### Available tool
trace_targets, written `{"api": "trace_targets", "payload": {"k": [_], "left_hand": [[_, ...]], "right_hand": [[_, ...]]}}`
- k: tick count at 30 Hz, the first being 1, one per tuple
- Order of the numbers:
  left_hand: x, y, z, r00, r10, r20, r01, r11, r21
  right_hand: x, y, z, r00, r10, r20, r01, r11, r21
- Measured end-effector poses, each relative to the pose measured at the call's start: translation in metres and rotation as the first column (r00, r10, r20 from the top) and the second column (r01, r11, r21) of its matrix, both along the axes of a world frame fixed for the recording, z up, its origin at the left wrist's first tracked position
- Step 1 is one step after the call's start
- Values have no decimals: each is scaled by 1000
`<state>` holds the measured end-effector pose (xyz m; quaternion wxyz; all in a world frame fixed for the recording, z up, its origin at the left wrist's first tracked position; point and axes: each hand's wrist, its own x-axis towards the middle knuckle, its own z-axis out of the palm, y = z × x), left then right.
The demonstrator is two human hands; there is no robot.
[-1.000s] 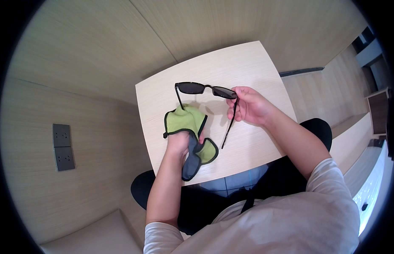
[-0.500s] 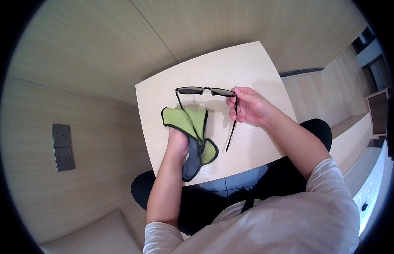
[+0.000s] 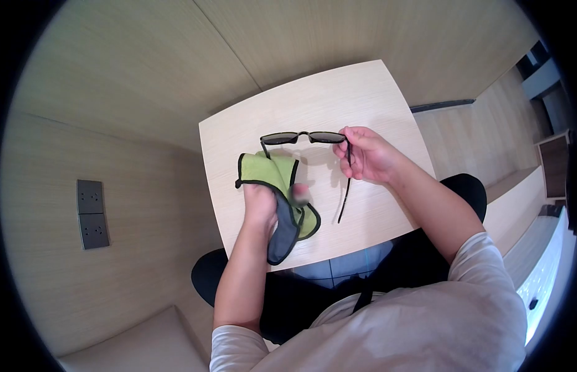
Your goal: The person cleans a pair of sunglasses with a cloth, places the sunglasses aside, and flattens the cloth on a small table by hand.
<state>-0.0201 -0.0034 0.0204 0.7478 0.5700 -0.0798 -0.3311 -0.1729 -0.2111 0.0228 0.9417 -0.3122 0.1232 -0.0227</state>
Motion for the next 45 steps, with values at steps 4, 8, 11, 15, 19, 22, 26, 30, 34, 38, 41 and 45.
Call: {"api": "trace_targets", "payload": {"k": [4, 8, 11, 15, 19, 22, 26, 30, 34, 38, 41, 45], "left_hand": [[0, 6, 8, 992, -125, -28, 127, 987, 101], [14, 16, -9, 940, -282, -194, 263, 957, -119], [13, 12, -10, 955, -179, -234, 163, 983, -85], [7, 4, -1, 978, -129, -166, 108, 986, -128], [5, 10, -8, 976, -101, -191, 47, 962, -270], [6, 7, -10, 991, -45, -127, 19, 981, -194], [4, 4, 0, 995, -69, -67, 61, 991, -123], [25, 12, -8, 879, -418, -228, 303, 861, -408], [31, 20, -27, 793, -439, -423, 211, 849, -485], [36, 21, -30, 690, -590, -419, 272, 748, -605], [32, 19, -21, 820, -460, -340, 298, 851, -432], [14, 7, 1, 877, -436, -201, 318, 841, -437]], "right_hand": [[-1, -2, -3, 1000, 23, 15, -23, 1000, -6], [-1, -2, 0, 997, 71, 16, -70, 996, -50], [0, -2, -1, 998, 63, 25, -61, 997, -52], [0, -1, 0, 999, 23, -29, -24, 999, -21], [-1, -2, 2, 999, 45, 3, -45, 999, -22], [0, 1, 5, 999, 33, -4, -34, 998, -45], [1, 2, 5, 1000, 26, -8, -27, 998, -64], [-1, 0, 5, 999, 51, -4, -51, 997, -59], [0, -2, 4, 991, 128, 24, -124, 985, -115], [0, 1, 1, 993, 121, -7, -121, 977, -178], [2, 2, 2, 996, 85, 4, -84, 988, -132], [2, 4, 5, 998, 53, -25, -55, 993, -106]]}}
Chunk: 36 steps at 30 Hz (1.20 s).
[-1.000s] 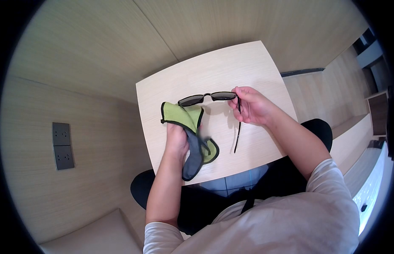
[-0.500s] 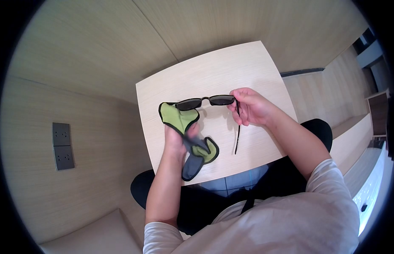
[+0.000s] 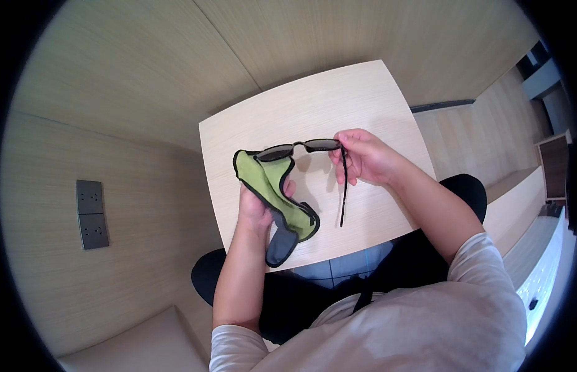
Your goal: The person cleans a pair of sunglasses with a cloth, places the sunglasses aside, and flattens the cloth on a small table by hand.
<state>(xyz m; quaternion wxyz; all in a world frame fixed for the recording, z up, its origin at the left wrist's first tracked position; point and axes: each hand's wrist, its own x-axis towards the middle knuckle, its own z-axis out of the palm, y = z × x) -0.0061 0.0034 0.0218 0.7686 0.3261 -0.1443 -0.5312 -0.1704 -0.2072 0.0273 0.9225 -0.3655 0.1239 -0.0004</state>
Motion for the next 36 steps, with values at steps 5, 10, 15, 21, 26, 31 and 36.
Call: {"api": "trace_targets", "payload": {"k": [5, 10, 15, 21, 26, 31, 36], "left_hand": [[-2, 7, -7, 991, 27, 128, -35, 997, 62], [1, 5, -5, 987, 20, 162, -34, 996, 81], [6, 6, -2, 998, -48, -44, 48, 999, 12], [6, 2, -4, 996, -49, -72, 53, 997, 50], [-2, -1, 5, 995, -2, -100, 8, 998, 62], [1, 9, -2, 989, -133, -69, 136, 990, 41], [11, 17, -28, 985, -162, 64, 146, 968, 202]], "right_hand": [[2, -2, -3, 995, -84, -44, 87, 994, 66], [1, -4, -4, 997, -67, -26, 69, 995, 76], [0, -3, -3, 1000, 0, -2, 0, 1000, 11], [-1, -2, 8, 999, 20, 24, -19, 998, -58], [-4, -7, 9, 978, 202, 56, -192, 970, -150], [-4, -4, 20, 945, 326, -8, -310, 889, -337], [-3, -2, 20, 903, 426, -57, -403, 794, -455]]}}
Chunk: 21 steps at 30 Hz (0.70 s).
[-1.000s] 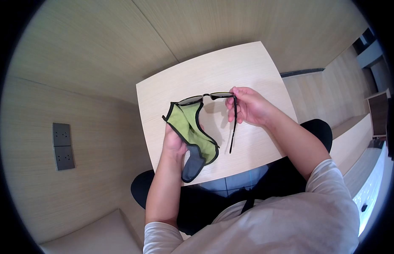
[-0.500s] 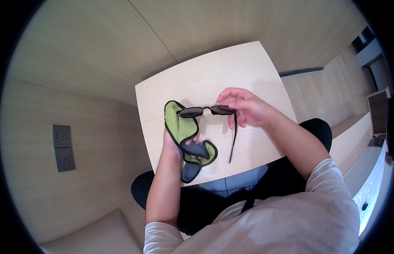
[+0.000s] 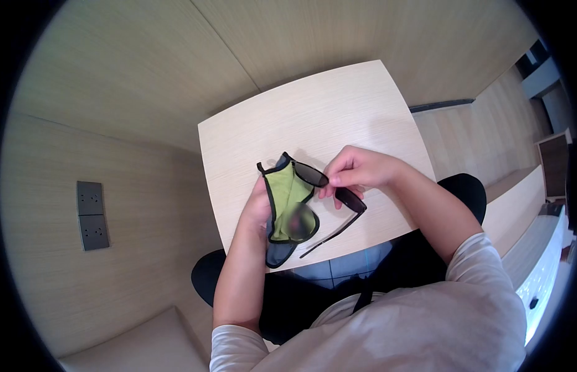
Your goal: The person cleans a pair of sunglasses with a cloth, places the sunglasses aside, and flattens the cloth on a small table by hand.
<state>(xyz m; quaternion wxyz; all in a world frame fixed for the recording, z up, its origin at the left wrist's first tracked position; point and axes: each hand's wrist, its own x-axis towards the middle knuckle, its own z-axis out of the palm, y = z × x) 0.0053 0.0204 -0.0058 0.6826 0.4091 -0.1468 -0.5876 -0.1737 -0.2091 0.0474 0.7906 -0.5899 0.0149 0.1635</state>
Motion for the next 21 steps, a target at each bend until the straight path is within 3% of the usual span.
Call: {"api": "trace_targets", "payload": {"k": [3, 4, 7, 11, 13, 16, 18, 20, 21], "left_hand": [[0, 3, -3, 998, -17, 63, 16, 999, 29], [0, 3, -2, 998, 31, 61, -38, 992, 123], [-3, -1, 0, 997, 55, -45, -48, 986, 159], [-8, -2, 4, 989, 63, -134, -45, 990, 133], [-2, 2, -10, 975, 77, -208, -51, 991, 124], [7, 11, -40, 951, 36, -308, -25, 999, 40], [15, 15, -57, 973, 83, -218, -63, 993, 98], [2, 3, -68, 966, 253, -42, -239, 948, 210], [-6, 0, -39, 976, 213, -47, -200, 960, 196]], "right_hand": [[4, 2, -12, 997, -27, 67, 30, 998, -55], [3, 4, -12, 995, -72, 76, 72, 997, 9], [1, 0, -3, 993, -110, 35, 110, 994, -7], [-2, -2, -21, 975, -220, 42, 205, 951, 232], [2, -12, -16, 966, -256, -29, 256, 936, 243], [-3, -16, -28, 916, -395, -67, 384, 818, 428], [-6, -21, -25, 896, -436, -82, 417, 764, 493], [-7, -29, -18, 890, -451, -64, 412, 739, 533], [-9, -28, -15, 885, -458, -81, 423, 719, 551]]}}
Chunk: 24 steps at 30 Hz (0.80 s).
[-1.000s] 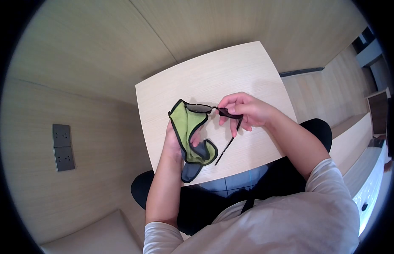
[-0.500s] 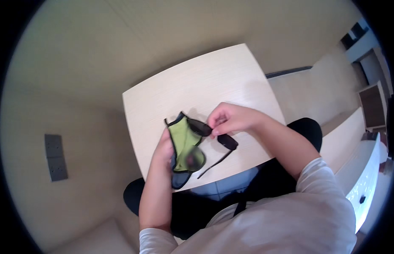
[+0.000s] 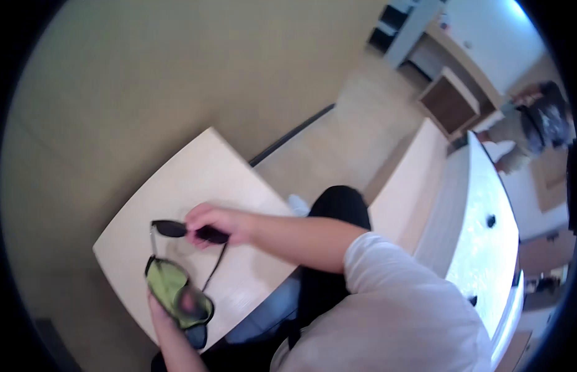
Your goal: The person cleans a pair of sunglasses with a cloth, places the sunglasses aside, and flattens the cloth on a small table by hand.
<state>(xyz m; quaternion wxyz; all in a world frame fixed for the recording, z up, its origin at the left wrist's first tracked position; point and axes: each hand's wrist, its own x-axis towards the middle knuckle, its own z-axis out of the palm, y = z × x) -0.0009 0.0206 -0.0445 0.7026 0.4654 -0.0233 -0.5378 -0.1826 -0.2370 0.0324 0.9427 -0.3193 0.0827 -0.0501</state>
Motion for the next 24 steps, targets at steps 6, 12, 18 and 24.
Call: {"api": "trace_targets", "payload": {"k": [6, 12, 18, 24], "left_hand": [[14, -33, 36, 923, -352, 154, 384, 867, -318], [-68, -98, 76, 898, -237, 371, 273, 961, -46], [-91, -126, 94, 858, -250, 449, 268, 963, 25], [-95, -135, 104, 840, -242, 485, 242, 968, 64]], "right_hand": [[10, -16, 22, 992, -56, 109, 18, 947, 320], [20, 9, 9, 980, -153, 128, 120, 965, 234], [2, 20, 44, 980, -80, 182, -3, 910, 414], [20, 26, 24, 927, -100, 362, -117, 839, 532]]}}
